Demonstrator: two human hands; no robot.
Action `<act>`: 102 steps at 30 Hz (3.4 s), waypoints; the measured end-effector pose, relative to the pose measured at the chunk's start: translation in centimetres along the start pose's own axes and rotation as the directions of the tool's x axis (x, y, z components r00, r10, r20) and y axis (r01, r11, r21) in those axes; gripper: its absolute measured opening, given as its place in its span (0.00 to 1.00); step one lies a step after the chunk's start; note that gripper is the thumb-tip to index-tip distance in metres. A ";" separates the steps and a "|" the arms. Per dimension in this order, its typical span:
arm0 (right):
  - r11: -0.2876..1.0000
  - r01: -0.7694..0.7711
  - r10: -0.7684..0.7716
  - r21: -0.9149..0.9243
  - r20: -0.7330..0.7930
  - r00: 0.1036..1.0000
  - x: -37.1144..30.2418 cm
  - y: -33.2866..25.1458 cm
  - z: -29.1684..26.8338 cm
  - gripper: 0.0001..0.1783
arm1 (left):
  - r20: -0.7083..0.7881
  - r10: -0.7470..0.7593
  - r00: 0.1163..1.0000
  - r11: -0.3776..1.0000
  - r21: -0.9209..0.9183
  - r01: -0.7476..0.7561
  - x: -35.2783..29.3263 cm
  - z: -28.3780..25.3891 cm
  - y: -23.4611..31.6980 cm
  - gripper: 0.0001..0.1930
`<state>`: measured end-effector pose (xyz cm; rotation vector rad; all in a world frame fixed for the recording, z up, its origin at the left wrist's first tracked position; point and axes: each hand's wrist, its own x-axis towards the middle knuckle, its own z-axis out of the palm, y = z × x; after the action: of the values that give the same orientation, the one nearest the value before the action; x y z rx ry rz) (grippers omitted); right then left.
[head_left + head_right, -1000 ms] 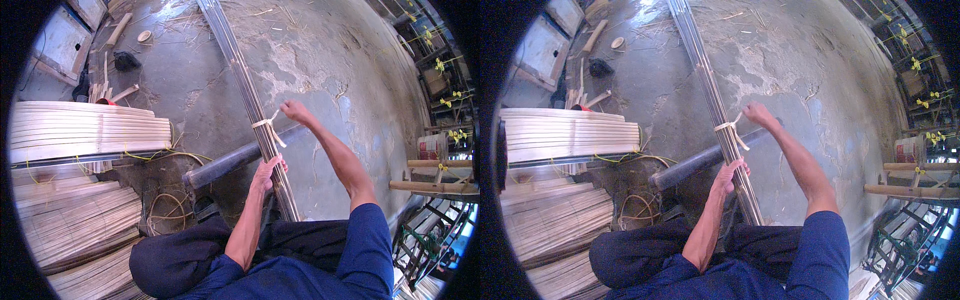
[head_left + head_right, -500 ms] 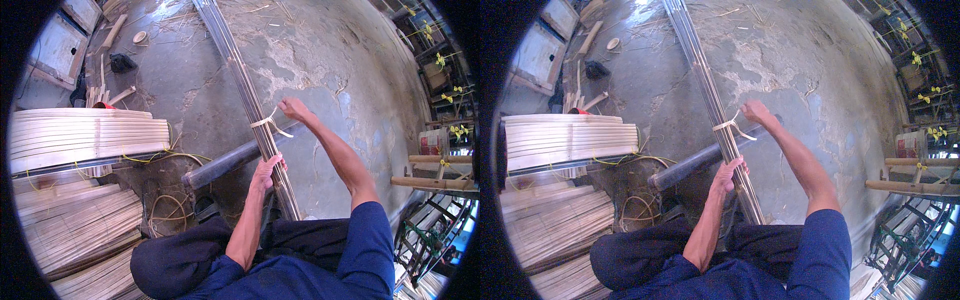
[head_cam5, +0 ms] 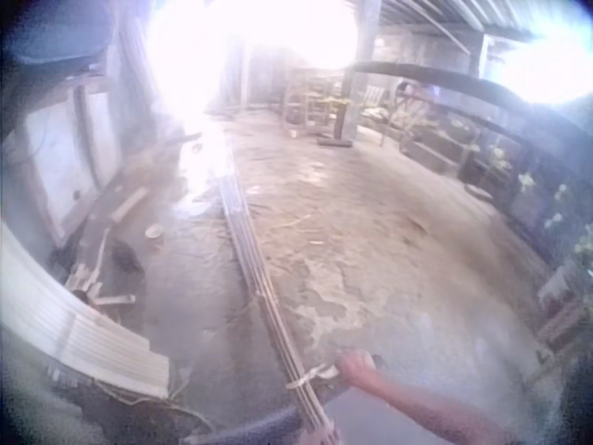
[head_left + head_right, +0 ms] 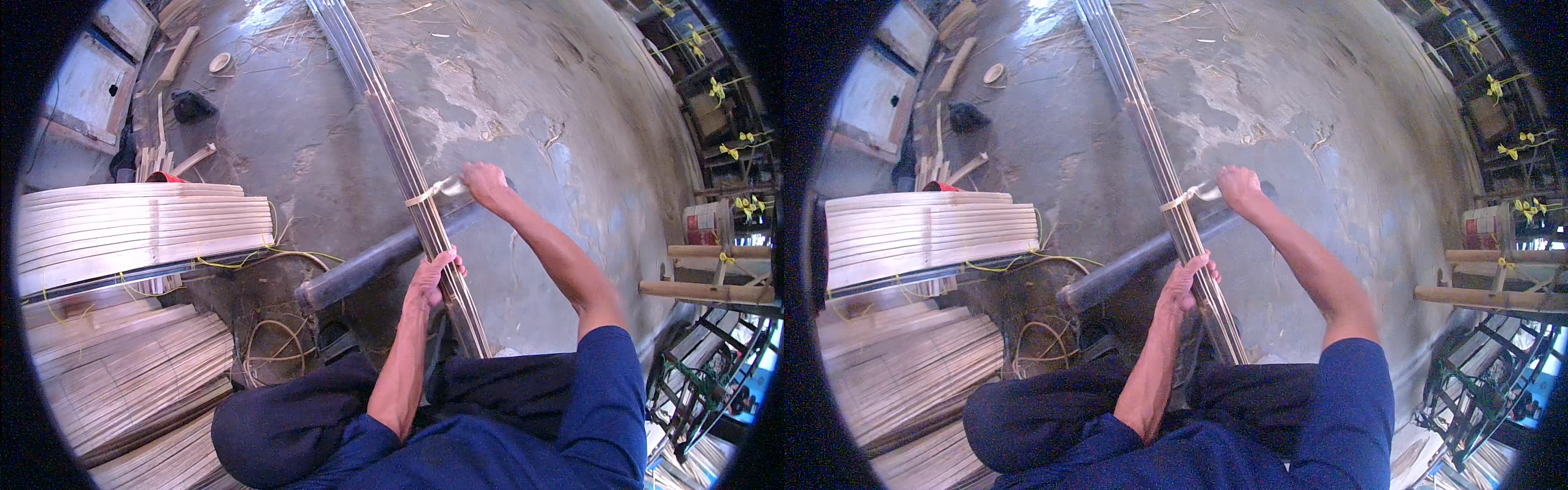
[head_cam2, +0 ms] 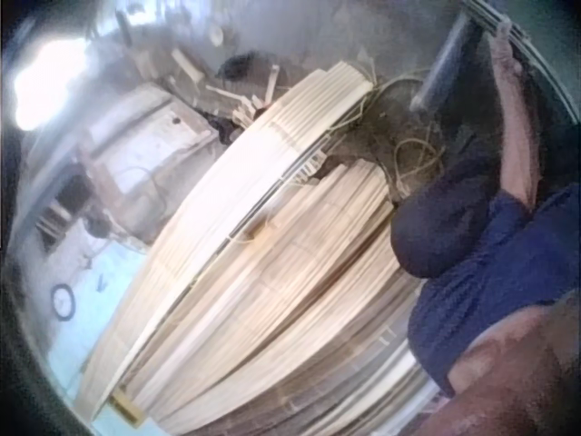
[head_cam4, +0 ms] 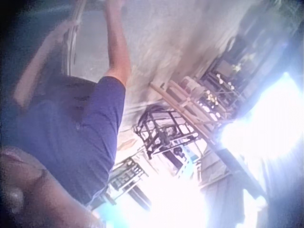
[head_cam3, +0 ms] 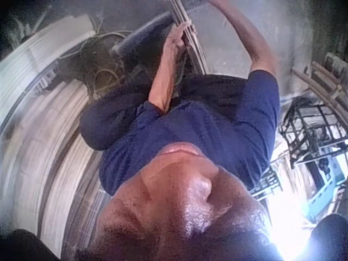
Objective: The person sits on the floor and weaves thin bamboo strips through a bundle of longer bamboo strips using both hands. The person repeatedly passes a strip under and over the bundle to create a woven pattern.
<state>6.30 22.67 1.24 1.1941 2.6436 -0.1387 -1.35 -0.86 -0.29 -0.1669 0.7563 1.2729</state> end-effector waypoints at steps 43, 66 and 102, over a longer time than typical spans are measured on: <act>0.213 -0.578 0.104 0.788 0.570 0.815 -37.9 -6.1 -3.1 0.44 | -0.129 0.152 0.980 0.987 0.066 -0.145 2.7 4.3 -2.3 0.11; 0.033 -0.542 0.078 0.840 0.539 0.839 -32.0 -10.6 -1.6 0.37 | -0.096 0.318 0.943 0.888 0.377 -0.262 6.8 4.0 13.6 0.12; -0.050 -0.537 -0.015 0.842 0.537 0.843 -23.4 -11.1 4.2 0.18 | 0.059 0.262 0.963 0.140 0.985 -0.098 -0.2 -3.3 8.2 0.27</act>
<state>13.63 -2.47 2.95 1.6578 1.4593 -2.2846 -10.21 -0.11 -0.28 1.0141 1.6563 0.7152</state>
